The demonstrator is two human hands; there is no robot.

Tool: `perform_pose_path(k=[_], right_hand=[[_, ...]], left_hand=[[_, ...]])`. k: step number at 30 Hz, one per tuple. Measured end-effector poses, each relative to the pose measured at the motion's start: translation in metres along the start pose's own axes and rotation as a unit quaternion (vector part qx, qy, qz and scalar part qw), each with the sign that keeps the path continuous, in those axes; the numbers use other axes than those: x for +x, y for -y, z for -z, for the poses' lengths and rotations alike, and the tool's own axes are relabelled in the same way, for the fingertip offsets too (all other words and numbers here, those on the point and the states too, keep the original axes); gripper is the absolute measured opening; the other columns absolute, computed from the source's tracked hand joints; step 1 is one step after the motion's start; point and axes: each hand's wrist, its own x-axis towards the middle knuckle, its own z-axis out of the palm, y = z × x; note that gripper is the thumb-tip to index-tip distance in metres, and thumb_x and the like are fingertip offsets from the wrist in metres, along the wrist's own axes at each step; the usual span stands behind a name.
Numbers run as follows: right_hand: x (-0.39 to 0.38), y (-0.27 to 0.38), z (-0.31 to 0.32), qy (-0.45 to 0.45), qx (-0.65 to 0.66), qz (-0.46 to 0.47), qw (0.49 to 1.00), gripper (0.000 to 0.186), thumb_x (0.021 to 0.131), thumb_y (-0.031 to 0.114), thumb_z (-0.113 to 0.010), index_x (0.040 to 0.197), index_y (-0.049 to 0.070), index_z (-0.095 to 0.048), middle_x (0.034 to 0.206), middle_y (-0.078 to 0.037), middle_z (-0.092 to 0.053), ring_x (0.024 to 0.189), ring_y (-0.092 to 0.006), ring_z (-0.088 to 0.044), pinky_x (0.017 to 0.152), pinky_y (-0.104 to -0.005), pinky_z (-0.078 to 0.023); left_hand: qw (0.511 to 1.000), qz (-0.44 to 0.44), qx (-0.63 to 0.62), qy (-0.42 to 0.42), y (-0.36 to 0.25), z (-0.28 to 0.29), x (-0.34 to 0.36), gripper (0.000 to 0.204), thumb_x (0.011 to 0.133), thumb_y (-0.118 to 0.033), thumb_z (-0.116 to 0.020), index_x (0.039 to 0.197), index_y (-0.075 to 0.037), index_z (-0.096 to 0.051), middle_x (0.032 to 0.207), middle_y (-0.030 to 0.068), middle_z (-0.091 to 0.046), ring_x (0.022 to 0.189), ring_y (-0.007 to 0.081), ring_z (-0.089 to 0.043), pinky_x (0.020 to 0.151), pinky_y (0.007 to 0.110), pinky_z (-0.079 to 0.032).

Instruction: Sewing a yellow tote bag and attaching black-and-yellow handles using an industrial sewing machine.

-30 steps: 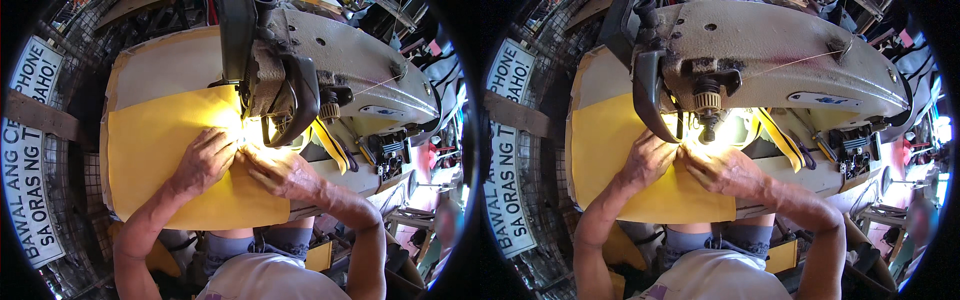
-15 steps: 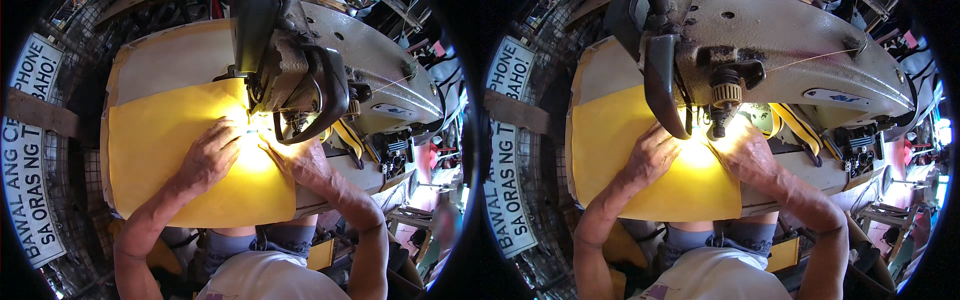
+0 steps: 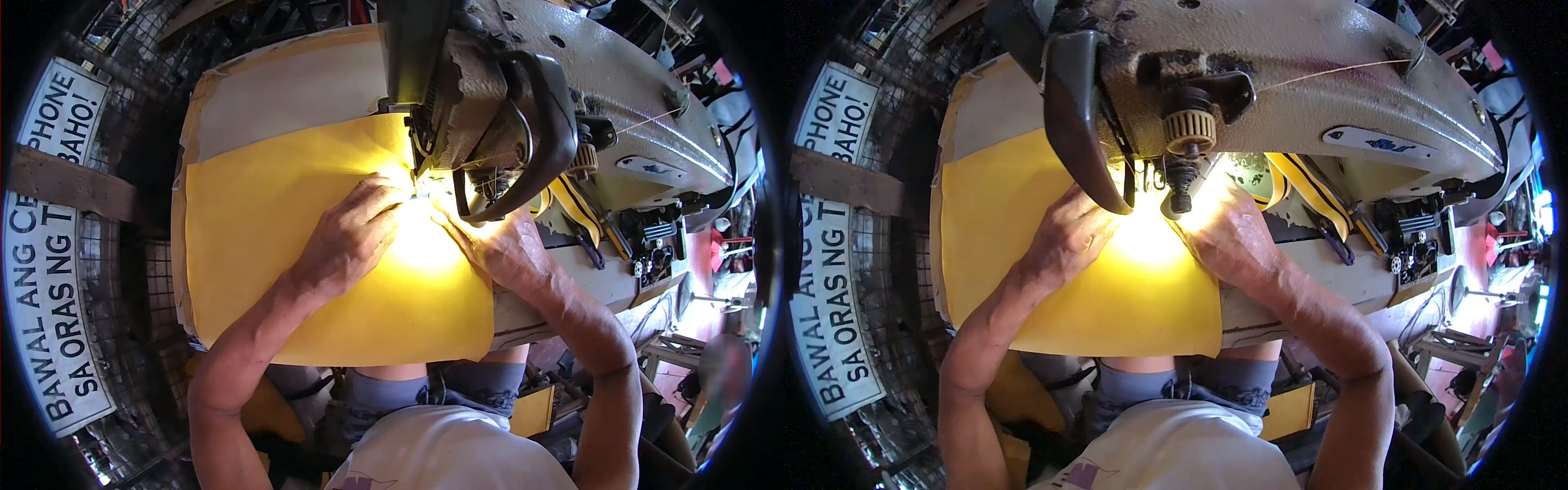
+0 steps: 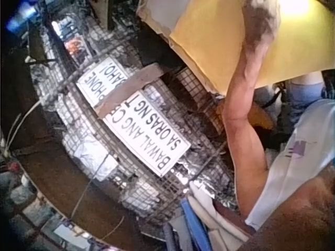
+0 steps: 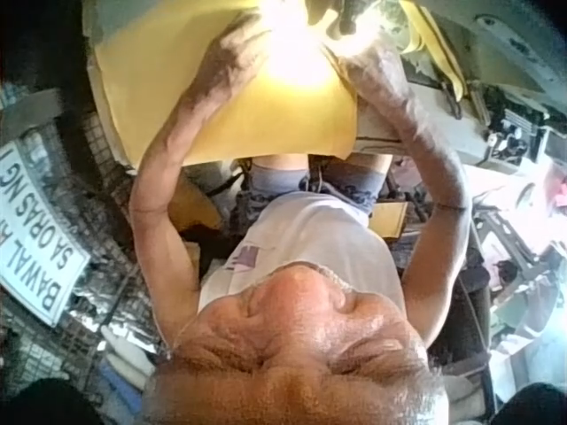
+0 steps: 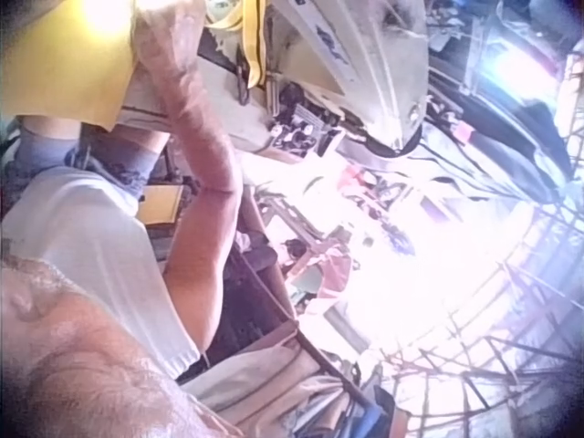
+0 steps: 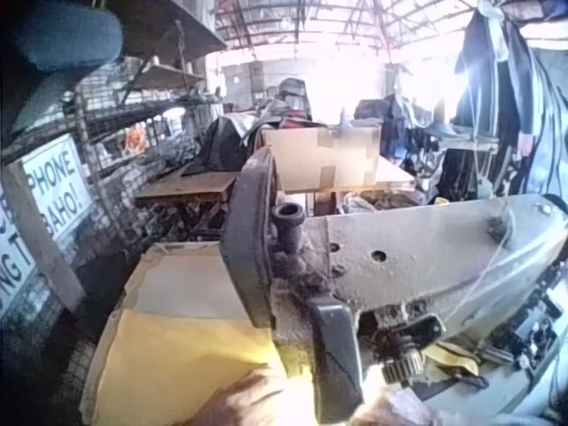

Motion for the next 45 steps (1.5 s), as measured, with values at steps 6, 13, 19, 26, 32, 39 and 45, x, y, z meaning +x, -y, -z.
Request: perform_pose_path(k=[6,13,19,26,32,39,45], right_hand=[[0.002,-0.004,0.001,-0.015,0.007,0.025,1.000,0.008,0.068,0.014,-0.064,0.071,0.006,-0.061,0.063,-0.010,-0.055,0.063,-0.0299,-0.058,0.065,-0.0424,-0.046],[0.002,-0.011,0.004,-0.004,0.024,0.028,0.999,0.008,0.068,0.014,-0.063,0.066,0.008,-0.058,0.062,-0.009,-0.054,0.061,-0.0306,-0.056,0.064,-0.0425,-0.043],[0.005,-0.011,0.001,-0.028,0.038,0.028,0.998,0.014,0.070,0.015,-0.064,0.062,0.008,-0.055,0.059,-0.010,-0.052,0.059,-0.0308,-0.054,0.063,-0.0430,-0.042],[0.003,-0.011,-0.004,-0.042,0.039,0.041,0.998,0.015,0.071,0.017,-0.064,0.063,0.008,-0.055,0.059,-0.010,-0.052,0.060,-0.0317,-0.054,0.062,-0.0437,-0.042],[0.009,-0.016,0.006,-0.037,-0.007,0.050,0.998,0.016,0.069,0.016,-0.065,0.060,0.008,-0.055,0.060,-0.009,-0.054,0.059,-0.0294,-0.055,0.061,-0.0425,-0.042],[-0.009,-0.007,0.045,0.030,-0.016,-0.015,0.999,0.019,0.076,0.017,-0.076,0.089,0.005,-0.070,0.102,-0.014,-0.064,0.107,-0.0306,-0.060,0.092,-0.0452,-0.050],[-0.084,-0.034,0.186,-0.187,-0.020,-0.235,0.954,0.037,0.093,0.015,-0.060,0.128,0.002,-0.064,0.134,-0.012,-0.061,0.122,-0.0252,-0.059,0.100,-0.0359,-0.049]], left_hand=[[0.998,-0.018,0.048,-0.026,-0.004,-0.002,0.001,0.030,0.078,-0.005,-0.064,0.108,0.001,-0.066,0.110,0.0131,-0.062,0.108,0.0306,-0.060,0.092,0.040,-0.053],[0.997,-0.030,0.062,-0.020,-0.007,0.003,0.006,0.031,0.079,-0.007,-0.063,0.109,0.002,-0.066,0.110,0.0144,-0.063,0.108,0.0318,-0.061,0.094,0.040,-0.052],[0.999,-0.018,0.046,0.008,-0.007,0.007,0.007,0.032,0.079,-0.006,-0.065,0.110,0.002,-0.065,0.112,0.0147,-0.064,0.107,0.0319,-0.061,0.095,0.041,-0.052],[0.999,-0.024,0.041,0.005,-0.006,0.007,0.009,0.031,0.079,-0.006,-0.066,0.109,0.002,-0.066,0.112,0.0136,-0.064,0.107,0.0311,-0.062,0.094,0.040,-0.052],[0.998,-0.047,0.036,-0.027,0.005,0.008,0.016,0.028,0.081,-0.008,-0.066,0.108,0.001,-0.067,0.108,0.0132,-0.065,0.104,0.0303,-0.062,0.092,0.039,-0.053],[0.999,-0.028,0.034,0.005,0.012,0.006,0.015,0.025,0.081,-0.008,-0.066,0.104,0.001,-0.068,0.107,0.0131,-0.065,0.102,0.0306,-0.062,0.089,0.039,-0.054],[0.999,-0.033,0.018,-0.005,0.023,0.003,0.020,0.024,0.079,-0.005,-0.066,0.102,0.001,-0.068,0.109,0.0139,-0.065,0.104,0.0311,-0.062,0.091,0.039,-0.053]])
